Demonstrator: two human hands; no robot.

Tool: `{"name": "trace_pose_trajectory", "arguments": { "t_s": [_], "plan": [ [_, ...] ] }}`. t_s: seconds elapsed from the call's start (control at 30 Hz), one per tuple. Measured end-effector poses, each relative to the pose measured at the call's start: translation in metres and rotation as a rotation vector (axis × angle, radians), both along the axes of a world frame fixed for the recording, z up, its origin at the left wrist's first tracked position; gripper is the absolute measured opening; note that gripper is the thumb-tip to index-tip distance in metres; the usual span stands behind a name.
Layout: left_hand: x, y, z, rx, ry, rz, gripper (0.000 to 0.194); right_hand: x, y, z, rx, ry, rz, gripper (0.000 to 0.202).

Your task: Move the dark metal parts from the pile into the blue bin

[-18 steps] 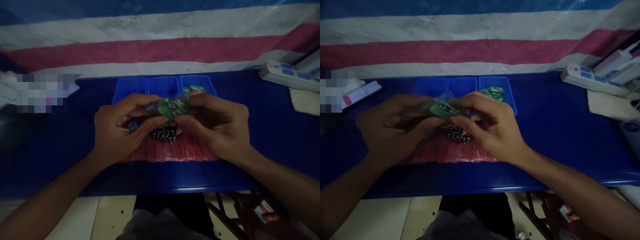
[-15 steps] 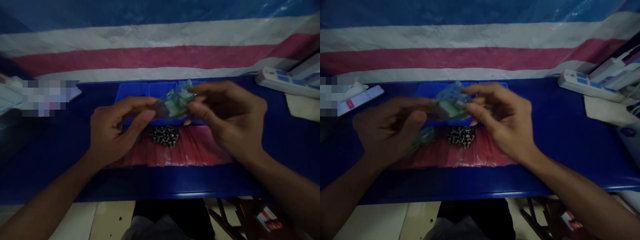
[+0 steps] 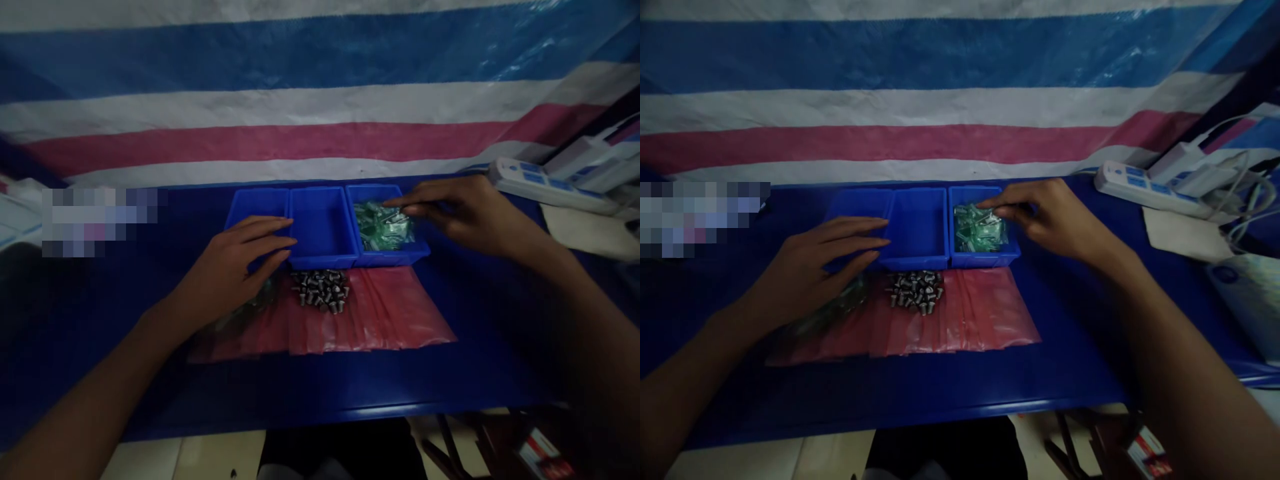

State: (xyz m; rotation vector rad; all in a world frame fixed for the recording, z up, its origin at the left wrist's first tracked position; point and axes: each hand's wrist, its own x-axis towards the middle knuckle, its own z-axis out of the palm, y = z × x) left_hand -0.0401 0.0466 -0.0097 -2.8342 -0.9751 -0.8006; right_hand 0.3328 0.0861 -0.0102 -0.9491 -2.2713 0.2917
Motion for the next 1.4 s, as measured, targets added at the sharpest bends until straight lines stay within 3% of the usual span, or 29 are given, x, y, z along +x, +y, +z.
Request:
{"name": "trace_pose_trajectory", "arguments": {
  "t_s": [0.13,0.3,0.33,0.43,0.5,0.6,0.7,0.83,0.97,1.07,1.2,1.3,1.33,1.4],
  "plan": [
    [-0.004,0.001,0.002,-0.030,0.014,-0.003,0.025,-0.002,-0.002,-0.001,0.123,-0.145,0.042,0.029],
    [-0.009,0.004,0.010,-0.053,-0.060,-0.023,0.022,-0.033,-0.025,0.003,0.287,-0.159,-0.087,0.029],
    [-0.009,0.005,0.011,-0.064,-0.079,-0.035,0.022,-0.044,-0.031,0.004,0.317,-0.128,-0.048,0.027],
    [-0.011,0.006,0.014,-0.124,-0.145,-0.004,0.025,-0.082,-0.051,0.005,0.364,-0.082,0.276,0.025],
    [-0.012,0.006,0.016,-0.164,-0.208,0.063,0.023,-0.110,-0.062,0.005,0.389,-0.203,0.431,0.025],
    [-0.012,0.006,0.016,-0.227,-0.370,0.139,0.020,-0.144,-0.068,0.003,0.353,-0.432,0.498,0.022],
    [-0.009,0.004,0.017,-0.249,-0.563,0.125,0.017,-0.156,-0.068,0.003,0.353,-0.509,0.482,0.023],
    [-0.003,-0.004,0.018,-0.161,-0.638,0.137,0.019,-0.135,-0.067,0.012,0.229,-0.076,0.352,0.029],
    [0.005,-0.015,0.019,0.083,-0.400,0.096,0.034,-0.108,-0.065,0.015,-0.070,0.361,0.170,0.039],
    [0.016,-0.018,0.023,0.193,-0.259,-0.026,0.033,-0.100,-0.062,0.009,-0.151,0.593,0.133,0.031],
    [0.036,-0.015,0.033,0.159,-0.232,-0.105,0.013,-0.098,-0.062,0.007,-0.086,0.623,-0.007,0.017],
    [0.046,-0.015,0.036,0.064,-0.346,-0.024,0.006,-0.098,-0.065,0.010,-0.114,0.669,-0.104,0.011],
    [0.047,-0.016,0.036,0.027,-0.394,0.004,0.009,-0.098,-0.066,0.011,-0.154,0.719,-0.101,0.011],
    [0.045,-0.018,0.035,-0.046,-0.406,0.038,0.038,-0.099,-0.068,0.012,-0.223,0.823,-0.071,0.019]
  ]
}}
